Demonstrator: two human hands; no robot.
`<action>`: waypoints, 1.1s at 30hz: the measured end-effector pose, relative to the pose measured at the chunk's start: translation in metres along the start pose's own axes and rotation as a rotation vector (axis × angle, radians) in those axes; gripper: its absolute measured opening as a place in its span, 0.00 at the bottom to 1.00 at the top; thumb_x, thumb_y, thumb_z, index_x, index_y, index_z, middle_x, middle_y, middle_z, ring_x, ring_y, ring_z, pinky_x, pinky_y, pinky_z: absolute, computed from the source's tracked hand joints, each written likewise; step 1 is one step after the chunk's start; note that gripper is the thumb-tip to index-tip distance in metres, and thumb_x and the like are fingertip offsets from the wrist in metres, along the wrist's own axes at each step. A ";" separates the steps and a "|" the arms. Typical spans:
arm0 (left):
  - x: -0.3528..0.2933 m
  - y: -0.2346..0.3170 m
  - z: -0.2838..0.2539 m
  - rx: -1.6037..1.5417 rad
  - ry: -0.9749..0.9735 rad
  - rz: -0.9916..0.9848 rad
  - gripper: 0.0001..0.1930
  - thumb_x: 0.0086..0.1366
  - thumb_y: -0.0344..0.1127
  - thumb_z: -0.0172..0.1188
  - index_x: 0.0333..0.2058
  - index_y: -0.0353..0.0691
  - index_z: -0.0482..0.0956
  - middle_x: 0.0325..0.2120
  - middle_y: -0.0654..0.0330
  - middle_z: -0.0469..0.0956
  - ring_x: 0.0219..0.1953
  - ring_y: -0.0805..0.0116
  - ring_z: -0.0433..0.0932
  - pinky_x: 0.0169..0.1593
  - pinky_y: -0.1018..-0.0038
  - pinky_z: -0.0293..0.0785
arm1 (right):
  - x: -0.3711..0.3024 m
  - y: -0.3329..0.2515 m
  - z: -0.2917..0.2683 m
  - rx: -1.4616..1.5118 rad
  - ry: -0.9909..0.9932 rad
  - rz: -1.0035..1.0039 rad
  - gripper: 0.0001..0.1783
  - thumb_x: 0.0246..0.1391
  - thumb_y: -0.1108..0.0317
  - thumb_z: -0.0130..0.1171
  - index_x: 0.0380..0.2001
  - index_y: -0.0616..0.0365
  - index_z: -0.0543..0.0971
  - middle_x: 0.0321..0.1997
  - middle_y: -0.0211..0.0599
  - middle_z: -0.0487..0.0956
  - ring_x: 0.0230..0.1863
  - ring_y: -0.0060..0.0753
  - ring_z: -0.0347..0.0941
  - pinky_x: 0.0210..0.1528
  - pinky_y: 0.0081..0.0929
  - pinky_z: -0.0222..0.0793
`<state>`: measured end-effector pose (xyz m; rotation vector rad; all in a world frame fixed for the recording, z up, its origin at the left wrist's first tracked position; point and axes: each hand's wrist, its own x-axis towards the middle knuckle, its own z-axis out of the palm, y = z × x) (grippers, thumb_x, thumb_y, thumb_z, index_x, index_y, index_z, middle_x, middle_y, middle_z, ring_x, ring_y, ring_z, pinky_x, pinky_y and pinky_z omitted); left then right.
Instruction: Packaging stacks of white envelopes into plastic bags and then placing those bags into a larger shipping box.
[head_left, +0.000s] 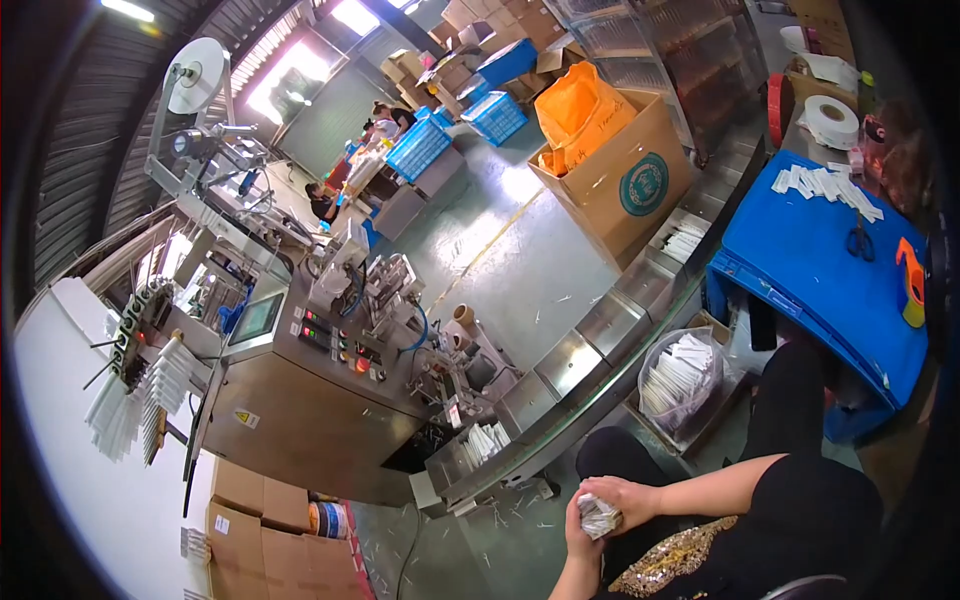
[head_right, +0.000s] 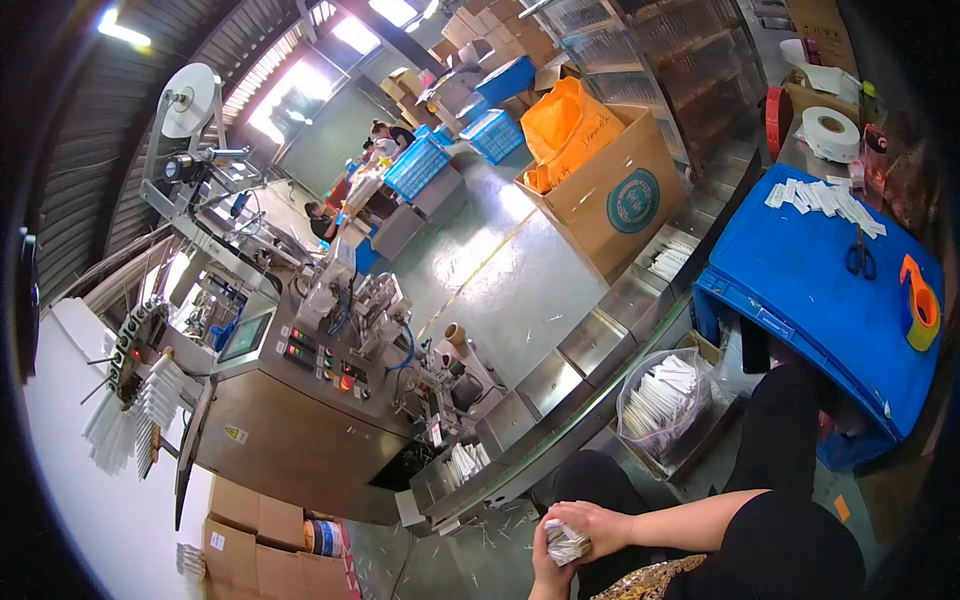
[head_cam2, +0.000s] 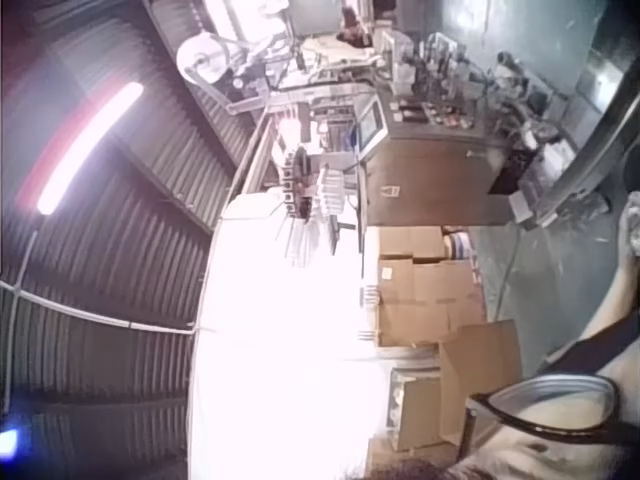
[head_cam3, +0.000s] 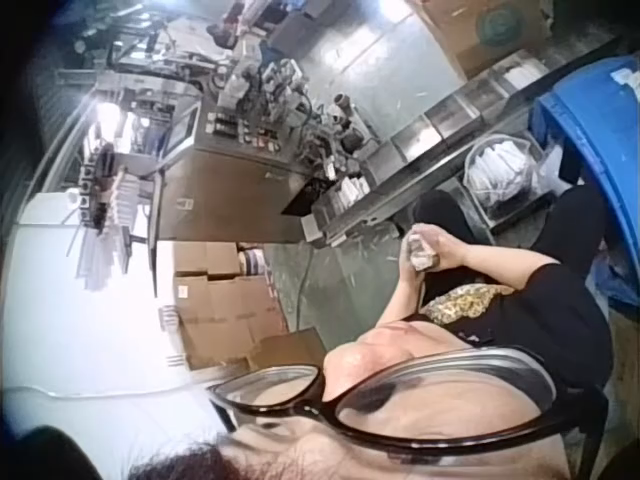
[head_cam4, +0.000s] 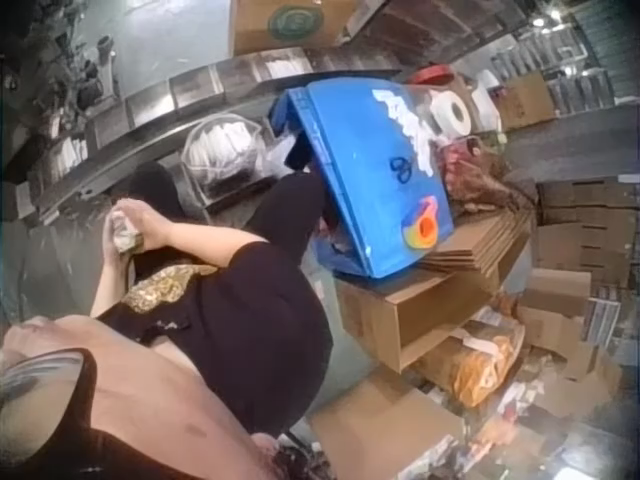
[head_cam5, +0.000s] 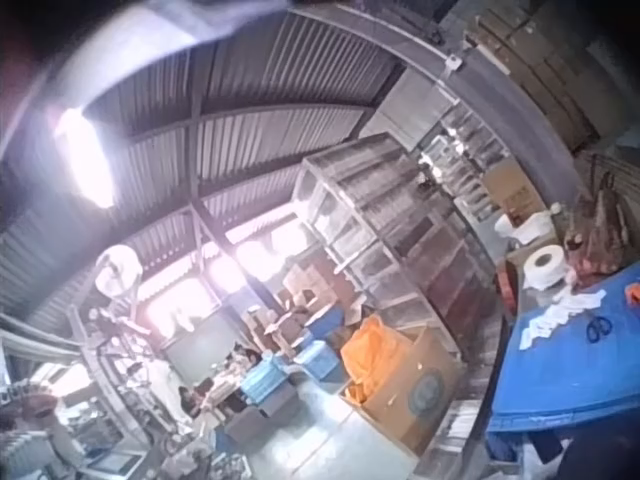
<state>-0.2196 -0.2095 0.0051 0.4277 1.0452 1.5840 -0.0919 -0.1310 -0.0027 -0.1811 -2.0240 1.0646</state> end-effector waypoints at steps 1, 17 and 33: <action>-0.003 0.005 0.010 -0.024 -0.012 -0.053 0.26 0.65 0.50 0.40 0.54 0.36 0.64 0.52 0.54 0.68 0.53 0.59 0.67 0.57 0.62 0.61 | -0.001 -0.003 0.000 -0.078 0.019 -0.002 0.55 0.28 0.60 0.72 0.59 0.55 0.52 0.53 0.46 0.66 0.55 0.52 0.62 0.55 0.43 0.58; 0.135 -0.065 0.083 0.749 -0.285 -0.165 0.25 0.63 0.49 0.50 0.55 0.46 0.66 0.63 0.55 0.50 0.64 0.63 0.48 0.62 0.67 0.47 | -0.021 0.061 -0.199 -0.306 0.546 0.783 0.45 0.30 0.64 0.66 0.55 0.58 0.58 0.48 0.51 0.71 0.50 0.48 0.69 0.51 0.36 0.66; 0.186 -0.127 0.085 1.422 -0.282 0.033 0.22 0.55 0.50 0.53 0.43 0.41 0.76 0.57 0.46 0.59 0.56 0.50 0.63 0.55 0.64 0.62 | -0.025 0.143 -0.220 -0.565 -0.020 1.336 0.48 0.25 0.55 0.68 0.53 0.63 0.62 0.52 0.56 0.68 0.52 0.48 0.67 0.53 0.36 0.66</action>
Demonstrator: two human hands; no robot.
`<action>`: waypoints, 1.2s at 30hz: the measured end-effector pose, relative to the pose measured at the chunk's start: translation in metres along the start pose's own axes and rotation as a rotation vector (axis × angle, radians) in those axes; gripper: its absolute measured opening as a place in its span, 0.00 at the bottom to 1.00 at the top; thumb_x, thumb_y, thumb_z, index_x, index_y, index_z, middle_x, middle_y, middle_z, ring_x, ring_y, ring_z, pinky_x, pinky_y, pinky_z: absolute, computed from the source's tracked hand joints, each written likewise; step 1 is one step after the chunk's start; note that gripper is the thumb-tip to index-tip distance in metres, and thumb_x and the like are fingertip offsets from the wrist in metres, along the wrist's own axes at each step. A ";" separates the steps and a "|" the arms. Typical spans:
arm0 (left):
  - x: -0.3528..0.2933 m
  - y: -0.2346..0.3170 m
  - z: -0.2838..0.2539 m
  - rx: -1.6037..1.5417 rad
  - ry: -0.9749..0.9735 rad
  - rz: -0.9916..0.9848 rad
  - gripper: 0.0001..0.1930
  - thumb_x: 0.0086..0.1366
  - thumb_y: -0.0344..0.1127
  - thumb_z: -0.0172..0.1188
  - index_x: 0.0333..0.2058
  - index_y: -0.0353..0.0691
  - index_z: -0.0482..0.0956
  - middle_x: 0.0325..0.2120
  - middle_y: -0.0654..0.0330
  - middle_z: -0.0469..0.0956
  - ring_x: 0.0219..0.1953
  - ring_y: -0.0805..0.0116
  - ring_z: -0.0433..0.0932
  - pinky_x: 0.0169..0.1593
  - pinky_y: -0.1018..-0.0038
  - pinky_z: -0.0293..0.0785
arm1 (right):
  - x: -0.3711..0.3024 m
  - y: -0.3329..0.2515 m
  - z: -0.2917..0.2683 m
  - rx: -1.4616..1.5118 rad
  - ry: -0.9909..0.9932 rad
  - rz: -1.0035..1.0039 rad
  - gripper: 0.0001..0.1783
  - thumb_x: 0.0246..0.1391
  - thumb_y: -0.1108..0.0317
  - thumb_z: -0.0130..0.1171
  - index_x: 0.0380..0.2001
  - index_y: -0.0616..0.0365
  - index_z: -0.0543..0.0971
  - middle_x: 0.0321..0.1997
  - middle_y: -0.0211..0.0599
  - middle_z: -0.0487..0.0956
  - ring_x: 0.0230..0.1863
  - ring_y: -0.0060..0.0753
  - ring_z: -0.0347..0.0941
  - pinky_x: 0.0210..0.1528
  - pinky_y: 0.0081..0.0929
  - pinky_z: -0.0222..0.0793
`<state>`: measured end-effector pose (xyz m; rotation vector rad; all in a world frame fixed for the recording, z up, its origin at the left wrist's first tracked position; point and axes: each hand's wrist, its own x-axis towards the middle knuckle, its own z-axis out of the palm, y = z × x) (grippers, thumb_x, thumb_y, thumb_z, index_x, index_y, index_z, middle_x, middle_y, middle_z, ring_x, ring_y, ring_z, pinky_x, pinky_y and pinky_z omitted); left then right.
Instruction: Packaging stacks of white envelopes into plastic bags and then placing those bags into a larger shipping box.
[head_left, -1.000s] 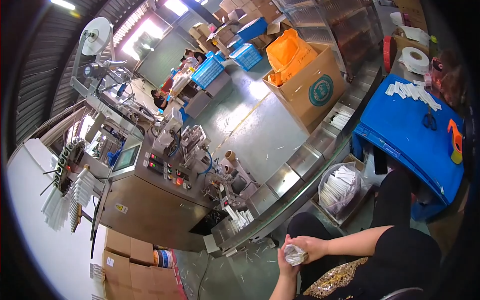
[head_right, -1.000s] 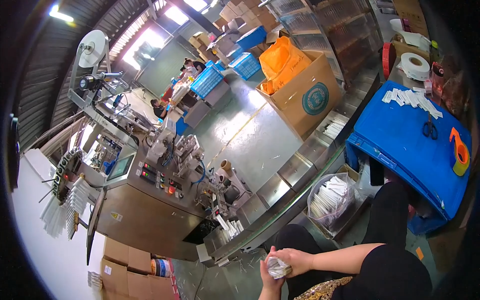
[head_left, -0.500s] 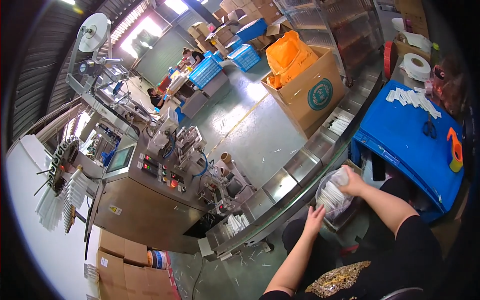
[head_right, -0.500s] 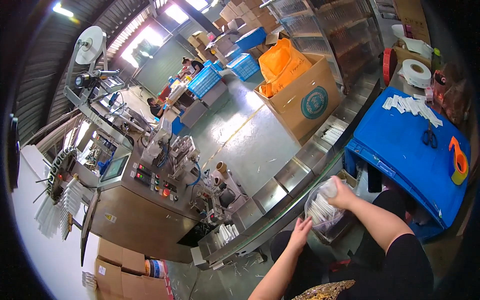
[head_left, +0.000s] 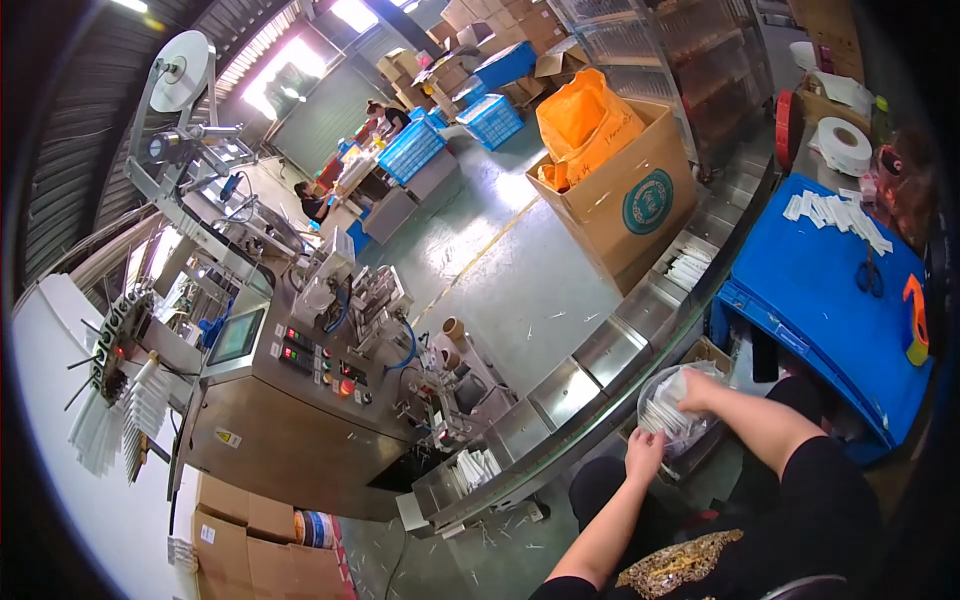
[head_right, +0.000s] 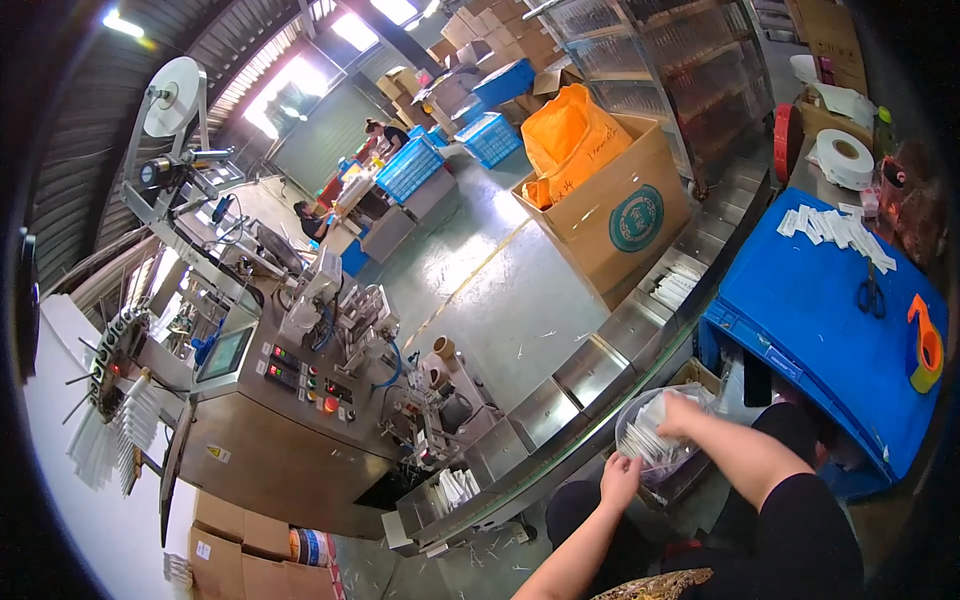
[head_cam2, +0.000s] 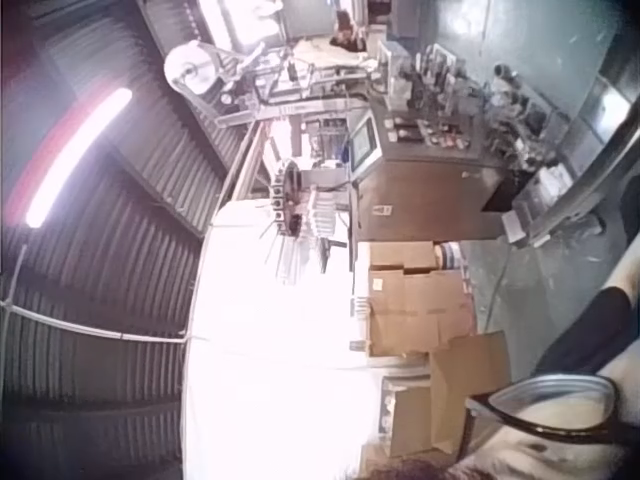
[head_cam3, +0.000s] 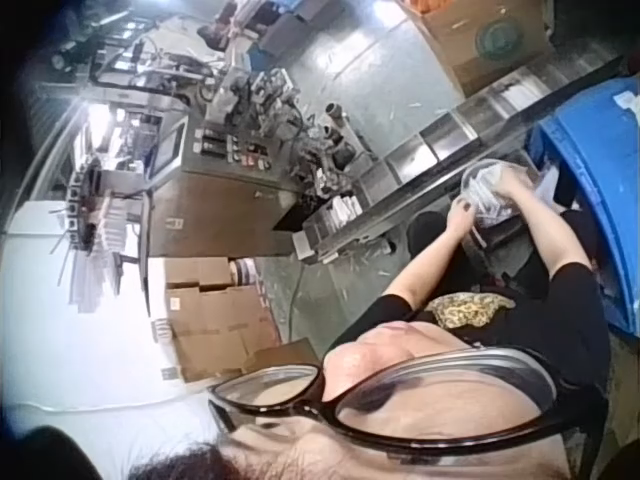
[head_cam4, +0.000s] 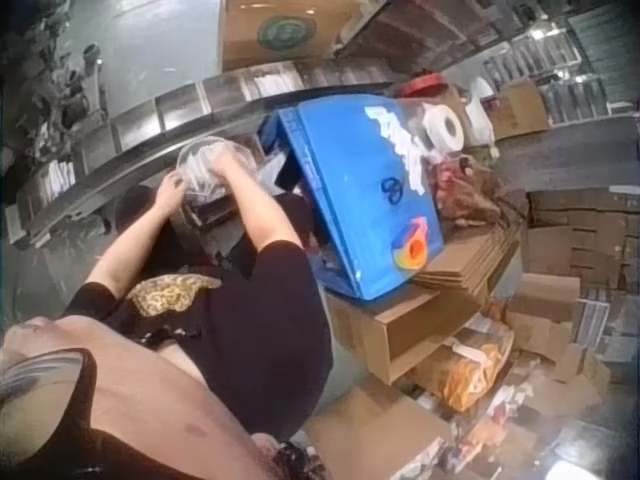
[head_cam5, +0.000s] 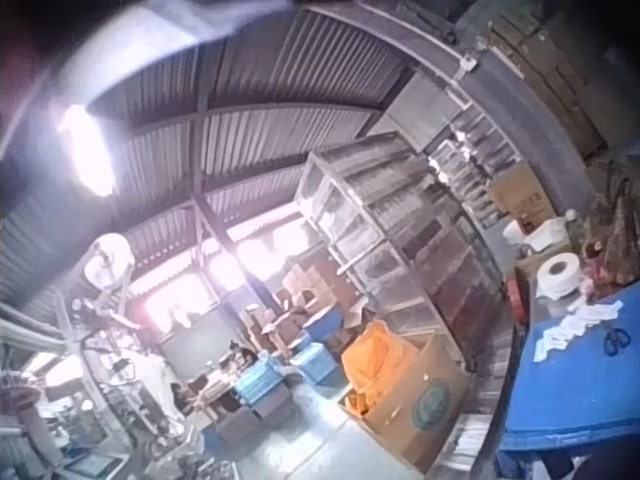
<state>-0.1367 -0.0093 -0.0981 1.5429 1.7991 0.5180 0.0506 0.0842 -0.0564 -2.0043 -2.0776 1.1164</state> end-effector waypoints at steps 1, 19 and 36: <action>0.000 0.008 -0.005 0.010 0.006 0.002 0.19 0.55 0.45 0.53 0.42 0.41 0.76 0.57 0.47 0.59 0.56 0.51 0.63 0.55 0.65 0.63 | -0.006 -0.005 0.017 0.008 0.023 -0.037 0.47 0.26 0.55 0.67 0.53 0.63 0.62 0.53 0.56 0.66 0.54 0.49 0.65 0.54 0.36 0.64; -0.003 0.006 0.005 -0.140 0.023 0.172 0.40 0.48 0.31 0.51 0.61 0.35 0.46 0.63 0.49 0.47 0.64 0.55 0.50 0.61 0.70 0.55 | 0.005 -0.015 0.012 -0.324 0.170 0.004 0.37 0.30 0.47 0.60 0.45 0.58 0.71 0.50 0.47 0.68 0.54 0.48 0.59 0.56 0.43 0.55; -0.011 0.013 0.006 -0.236 -0.019 0.219 0.41 0.48 0.30 0.51 0.62 0.37 0.45 0.63 0.50 0.45 0.64 0.54 0.49 0.59 0.69 0.57 | -0.015 -0.031 0.004 -0.184 -0.075 0.098 0.62 0.28 0.26 0.56 0.65 0.36 0.43 0.69 0.44 0.37 0.65 0.71 0.33 0.56 0.73 0.38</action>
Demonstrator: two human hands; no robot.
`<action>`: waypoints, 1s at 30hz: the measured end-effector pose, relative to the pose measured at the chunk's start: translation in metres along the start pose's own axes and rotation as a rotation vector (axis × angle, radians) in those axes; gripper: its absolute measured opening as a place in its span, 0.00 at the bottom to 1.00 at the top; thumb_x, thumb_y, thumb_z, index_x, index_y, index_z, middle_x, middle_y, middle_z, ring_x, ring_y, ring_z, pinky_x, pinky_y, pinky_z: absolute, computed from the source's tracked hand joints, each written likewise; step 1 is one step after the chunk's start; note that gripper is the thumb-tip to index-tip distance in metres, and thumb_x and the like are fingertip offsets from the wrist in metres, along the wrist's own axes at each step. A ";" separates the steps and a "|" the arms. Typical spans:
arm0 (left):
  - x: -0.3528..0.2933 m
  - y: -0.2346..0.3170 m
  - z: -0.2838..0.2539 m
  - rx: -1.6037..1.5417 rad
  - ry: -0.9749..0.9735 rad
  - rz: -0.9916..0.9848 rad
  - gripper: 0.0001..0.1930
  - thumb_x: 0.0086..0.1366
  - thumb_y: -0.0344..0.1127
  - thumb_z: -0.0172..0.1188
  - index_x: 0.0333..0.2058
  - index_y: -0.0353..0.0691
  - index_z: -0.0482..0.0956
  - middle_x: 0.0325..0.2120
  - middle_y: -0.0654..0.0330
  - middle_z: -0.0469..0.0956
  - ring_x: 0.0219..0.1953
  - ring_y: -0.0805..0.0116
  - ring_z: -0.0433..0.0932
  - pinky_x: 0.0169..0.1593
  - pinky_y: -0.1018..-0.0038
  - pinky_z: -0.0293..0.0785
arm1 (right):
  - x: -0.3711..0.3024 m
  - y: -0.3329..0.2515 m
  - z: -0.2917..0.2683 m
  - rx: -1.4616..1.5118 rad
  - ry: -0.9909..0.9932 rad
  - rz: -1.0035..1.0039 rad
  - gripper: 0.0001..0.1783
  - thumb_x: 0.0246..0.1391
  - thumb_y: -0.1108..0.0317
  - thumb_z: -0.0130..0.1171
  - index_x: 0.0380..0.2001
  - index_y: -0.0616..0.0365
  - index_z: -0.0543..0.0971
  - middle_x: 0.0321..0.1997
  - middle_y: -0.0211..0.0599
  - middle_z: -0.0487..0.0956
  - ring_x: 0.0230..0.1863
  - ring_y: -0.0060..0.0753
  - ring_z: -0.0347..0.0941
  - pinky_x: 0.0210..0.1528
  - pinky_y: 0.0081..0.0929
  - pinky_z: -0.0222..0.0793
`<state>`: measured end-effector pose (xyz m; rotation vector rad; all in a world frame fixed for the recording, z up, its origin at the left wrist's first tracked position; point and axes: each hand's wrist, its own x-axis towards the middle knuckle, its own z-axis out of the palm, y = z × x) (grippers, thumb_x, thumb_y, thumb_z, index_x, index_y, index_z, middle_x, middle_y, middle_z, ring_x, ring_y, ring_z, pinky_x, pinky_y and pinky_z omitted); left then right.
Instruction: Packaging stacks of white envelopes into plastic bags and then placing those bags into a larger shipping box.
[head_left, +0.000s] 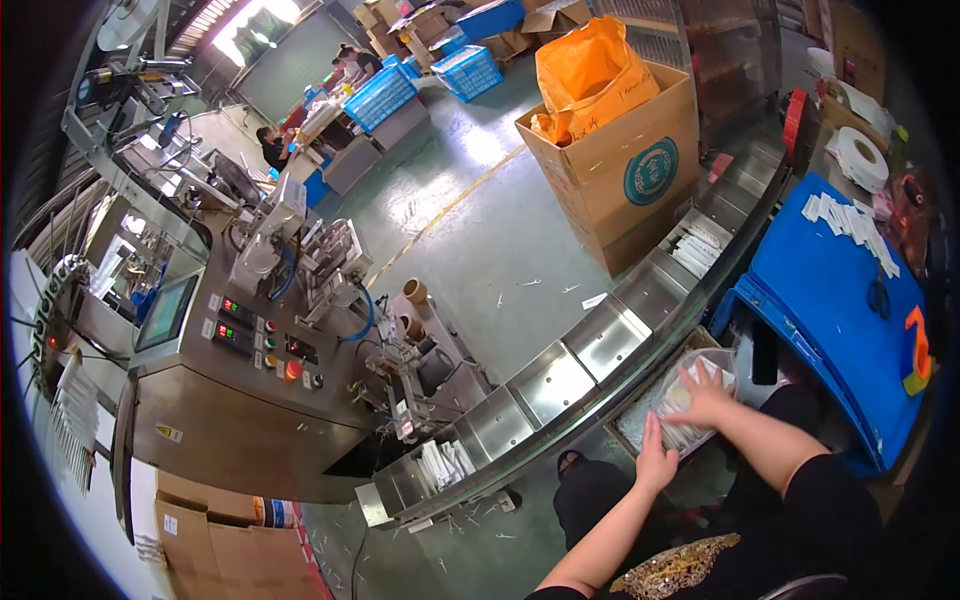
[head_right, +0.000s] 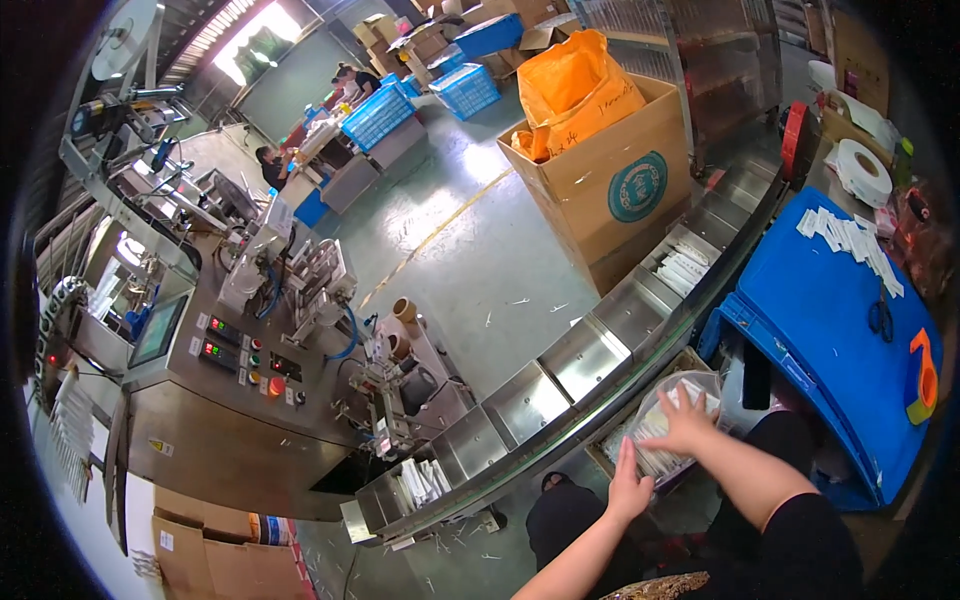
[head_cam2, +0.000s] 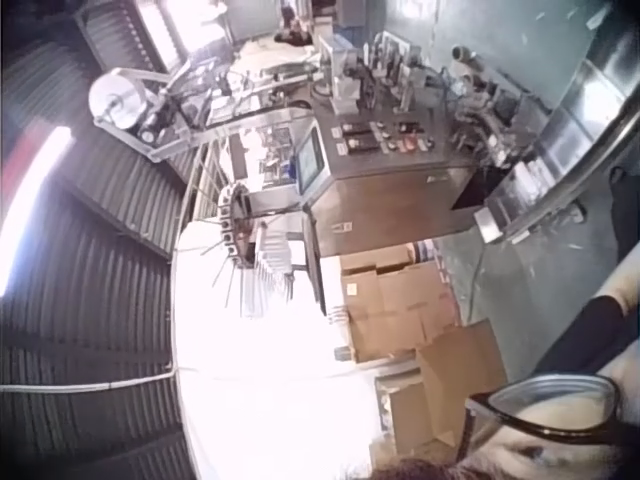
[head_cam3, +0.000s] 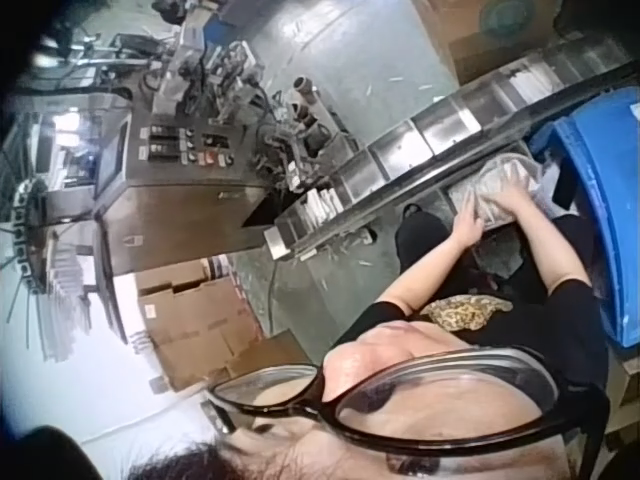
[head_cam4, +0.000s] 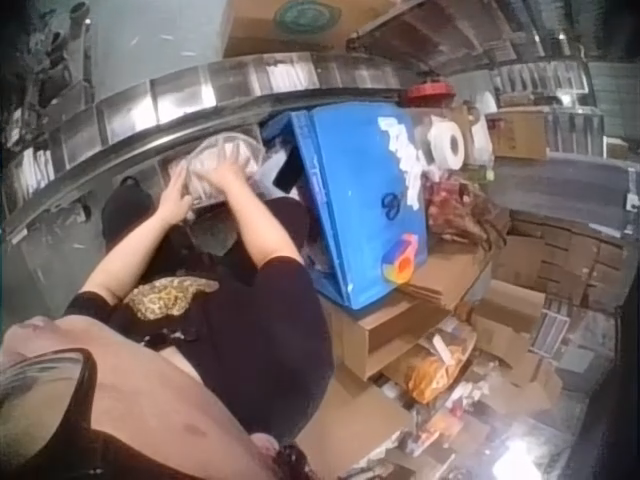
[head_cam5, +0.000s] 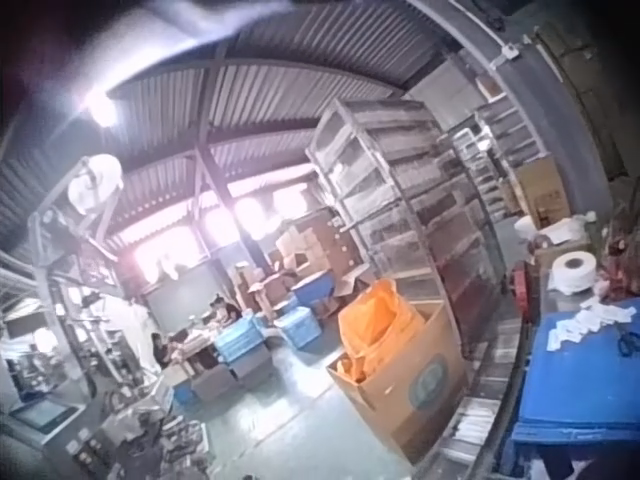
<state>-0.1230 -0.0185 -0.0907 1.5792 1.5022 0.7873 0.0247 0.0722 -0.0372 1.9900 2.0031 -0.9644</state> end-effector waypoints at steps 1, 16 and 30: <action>0.003 0.000 0.001 0.011 0.001 0.011 0.41 0.48 0.30 0.51 0.62 0.36 0.45 0.63 0.49 0.45 0.64 0.55 0.49 0.60 0.70 0.56 | -0.002 0.000 0.014 -0.049 0.027 0.012 0.62 0.28 0.26 0.56 0.65 0.36 0.43 0.69 0.44 0.36 0.65 0.72 0.32 0.56 0.74 0.37; 0.035 0.001 -0.007 -0.061 0.070 -0.102 0.29 0.51 0.28 0.47 0.56 0.31 0.60 0.57 0.39 0.57 0.60 0.48 0.57 0.61 0.68 0.53 | 0.158 0.068 -0.159 0.325 0.641 -0.238 0.28 0.43 0.55 0.58 0.46 0.62 0.72 0.45 0.51 0.74 0.47 0.49 0.71 0.49 0.37 0.66; 0.041 0.008 0.001 -0.235 -0.080 -0.234 0.38 0.49 0.25 0.48 0.61 0.36 0.49 0.61 0.47 0.52 0.64 0.58 0.50 0.62 0.74 0.49 | 0.271 0.070 -0.174 0.005 0.375 0.253 0.40 0.45 0.50 0.58 0.56 0.63 0.60 0.57 0.50 0.65 0.57 0.51 0.60 0.56 0.43 0.58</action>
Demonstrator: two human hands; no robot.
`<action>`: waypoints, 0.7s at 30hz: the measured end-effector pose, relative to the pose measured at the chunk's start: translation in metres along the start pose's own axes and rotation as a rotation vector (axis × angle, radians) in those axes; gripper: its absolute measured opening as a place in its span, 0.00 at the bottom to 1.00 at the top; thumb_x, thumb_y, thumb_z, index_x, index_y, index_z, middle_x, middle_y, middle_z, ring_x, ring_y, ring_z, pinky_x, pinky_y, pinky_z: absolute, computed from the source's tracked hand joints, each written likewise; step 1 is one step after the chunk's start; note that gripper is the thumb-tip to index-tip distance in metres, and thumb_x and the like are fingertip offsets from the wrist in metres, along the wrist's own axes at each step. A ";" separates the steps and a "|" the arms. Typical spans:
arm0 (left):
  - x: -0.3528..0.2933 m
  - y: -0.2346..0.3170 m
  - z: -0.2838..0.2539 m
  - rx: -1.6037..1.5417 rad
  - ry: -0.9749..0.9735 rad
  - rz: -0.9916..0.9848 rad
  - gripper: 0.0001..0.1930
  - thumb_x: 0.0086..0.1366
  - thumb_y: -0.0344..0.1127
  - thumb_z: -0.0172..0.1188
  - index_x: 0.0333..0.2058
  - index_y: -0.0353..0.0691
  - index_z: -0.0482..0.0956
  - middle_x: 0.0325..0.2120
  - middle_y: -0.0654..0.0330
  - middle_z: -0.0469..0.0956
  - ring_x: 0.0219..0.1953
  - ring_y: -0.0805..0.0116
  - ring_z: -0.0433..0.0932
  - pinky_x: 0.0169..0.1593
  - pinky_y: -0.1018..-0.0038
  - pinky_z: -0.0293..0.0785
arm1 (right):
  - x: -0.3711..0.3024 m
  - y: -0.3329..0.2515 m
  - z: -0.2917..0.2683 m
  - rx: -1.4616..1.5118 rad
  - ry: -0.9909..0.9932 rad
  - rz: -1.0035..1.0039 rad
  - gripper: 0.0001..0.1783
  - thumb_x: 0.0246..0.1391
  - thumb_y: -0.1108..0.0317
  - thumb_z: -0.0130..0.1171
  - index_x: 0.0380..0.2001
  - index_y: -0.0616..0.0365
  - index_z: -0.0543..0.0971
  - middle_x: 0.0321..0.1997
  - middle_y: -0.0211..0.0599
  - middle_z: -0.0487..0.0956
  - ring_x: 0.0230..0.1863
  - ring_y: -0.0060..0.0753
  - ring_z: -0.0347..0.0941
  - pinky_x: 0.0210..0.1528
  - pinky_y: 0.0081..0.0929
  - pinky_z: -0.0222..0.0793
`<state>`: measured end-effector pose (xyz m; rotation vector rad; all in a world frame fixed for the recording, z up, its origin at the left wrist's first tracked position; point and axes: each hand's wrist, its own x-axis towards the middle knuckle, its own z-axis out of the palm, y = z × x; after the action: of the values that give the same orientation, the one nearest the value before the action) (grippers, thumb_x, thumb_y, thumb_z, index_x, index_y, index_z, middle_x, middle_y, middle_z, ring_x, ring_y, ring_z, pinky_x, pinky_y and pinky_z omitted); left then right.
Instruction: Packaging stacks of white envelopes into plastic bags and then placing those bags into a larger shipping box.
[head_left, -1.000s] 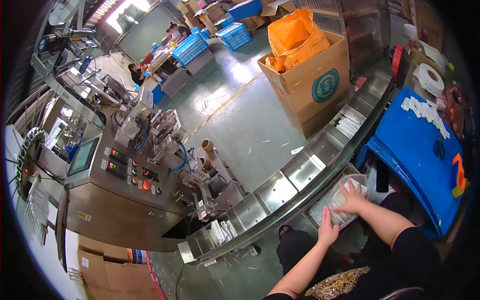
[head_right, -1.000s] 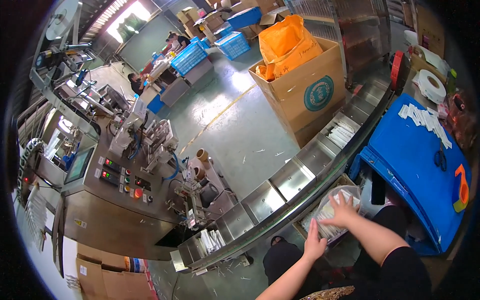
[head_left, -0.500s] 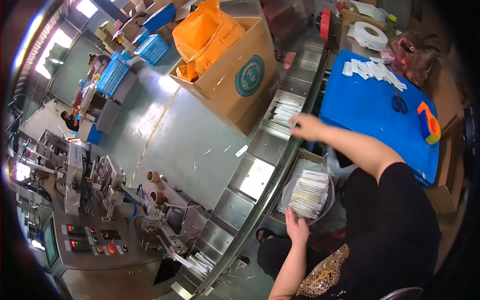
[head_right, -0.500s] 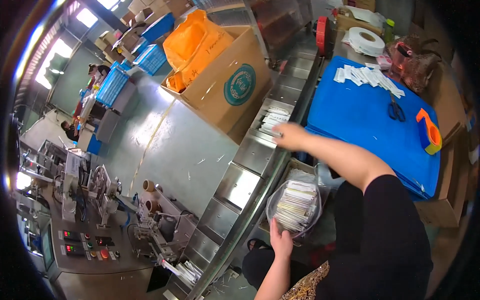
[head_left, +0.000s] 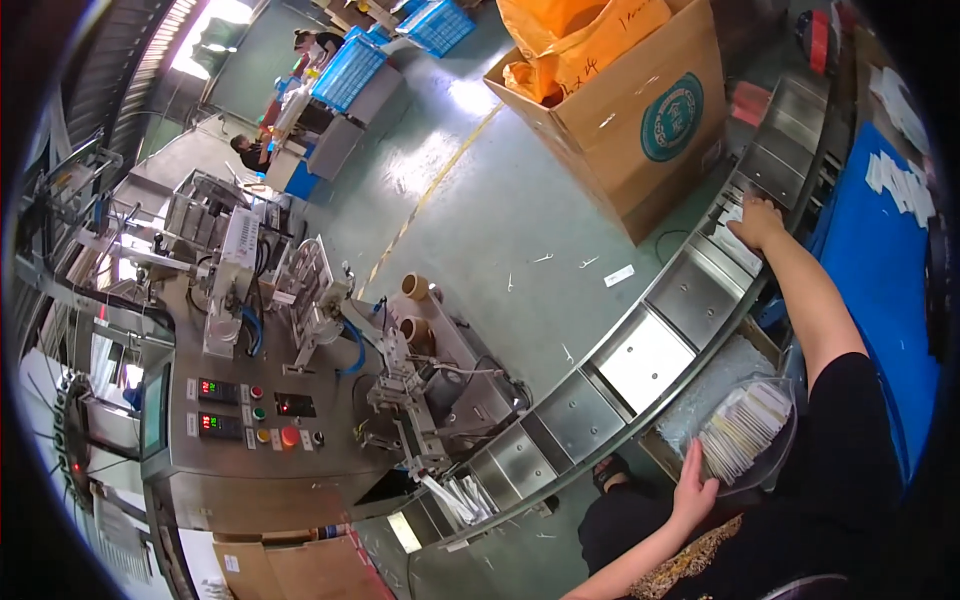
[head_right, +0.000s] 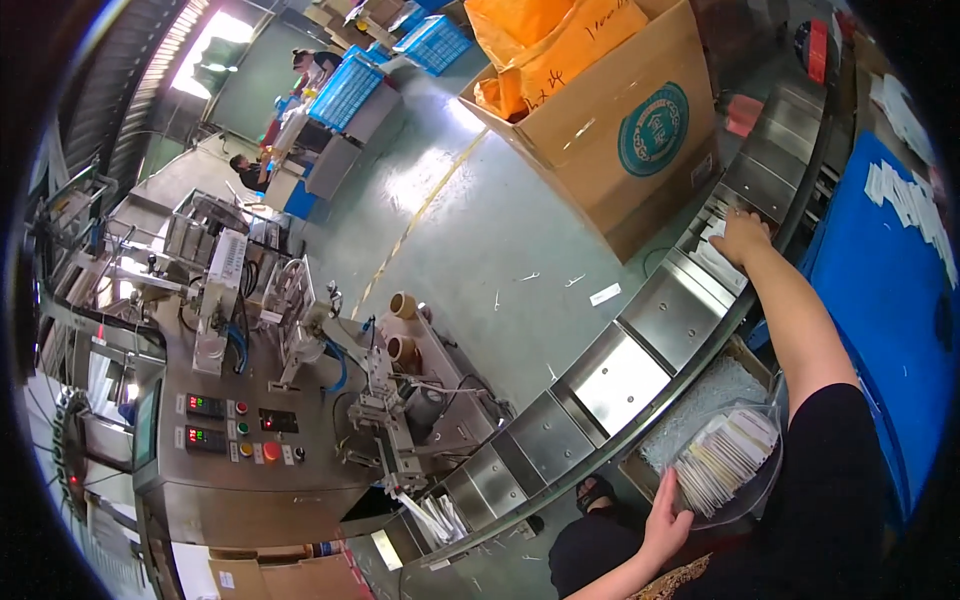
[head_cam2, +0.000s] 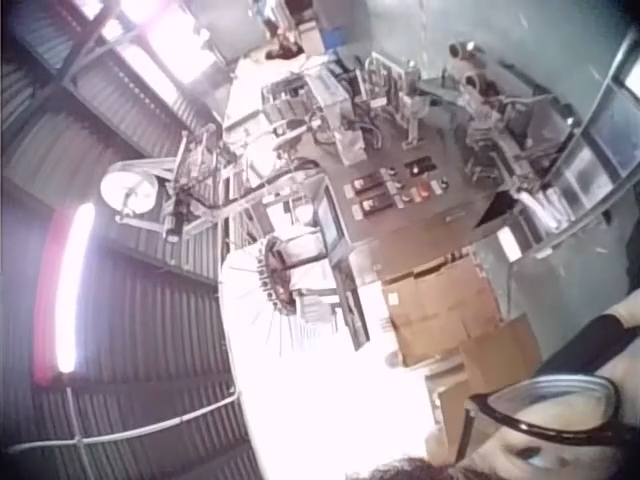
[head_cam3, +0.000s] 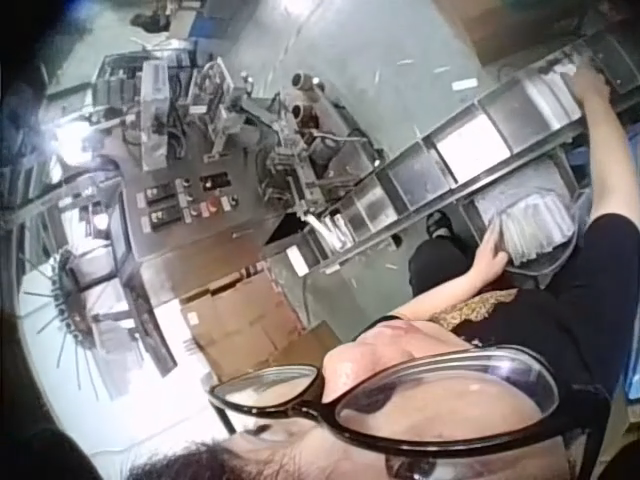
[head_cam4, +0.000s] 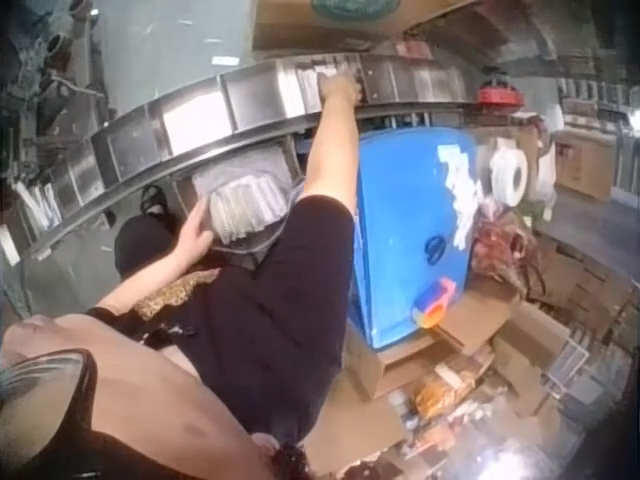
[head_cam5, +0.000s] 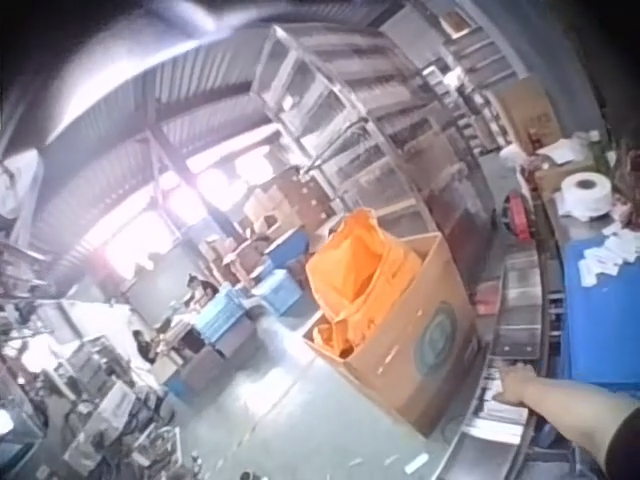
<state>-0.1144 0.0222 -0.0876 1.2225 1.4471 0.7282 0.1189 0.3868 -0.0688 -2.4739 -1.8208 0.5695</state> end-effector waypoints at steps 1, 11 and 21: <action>0.002 -0.007 0.003 0.023 0.001 0.055 0.38 0.49 0.25 0.47 0.62 0.36 0.49 0.61 0.48 0.52 0.64 0.58 0.50 0.62 0.74 0.49 | 0.001 -0.004 -0.002 -0.001 0.026 0.017 0.40 0.45 0.50 0.58 0.57 0.61 0.60 0.56 0.50 0.65 0.56 0.53 0.60 0.56 0.43 0.59; 0.005 -0.008 0.005 0.003 -0.022 0.017 0.38 0.49 0.24 0.47 0.62 0.36 0.48 0.61 0.48 0.51 0.64 0.59 0.50 0.62 0.75 0.49 | 0.016 0.008 0.026 0.170 0.225 -0.041 0.40 0.46 0.47 0.56 0.59 0.56 0.59 0.55 0.52 0.65 0.51 0.52 0.64 0.54 0.44 0.61; 0.005 -0.009 0.005 0.009 -0.017 0.031 0.38 0.49 0.25 0.47 0.62 0.36 0.48 0.61 0.48 0.51 0.64 0.59 0.49 0.62 0.75 0.49 | 0.023 0.016 0.024 0.334 0.080 -0.015 0.47 0.42 0.38 0.55 0.60 0.56 0.58 0.60 0.55 0.61 0.62 0.56 0.55 0.60 0.44 0.52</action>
<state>-0.1115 0.0231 -0.0987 1.2582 1.4213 0.7313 0.1325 0.3982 -0.1016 -2.2272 -1.5660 0.6984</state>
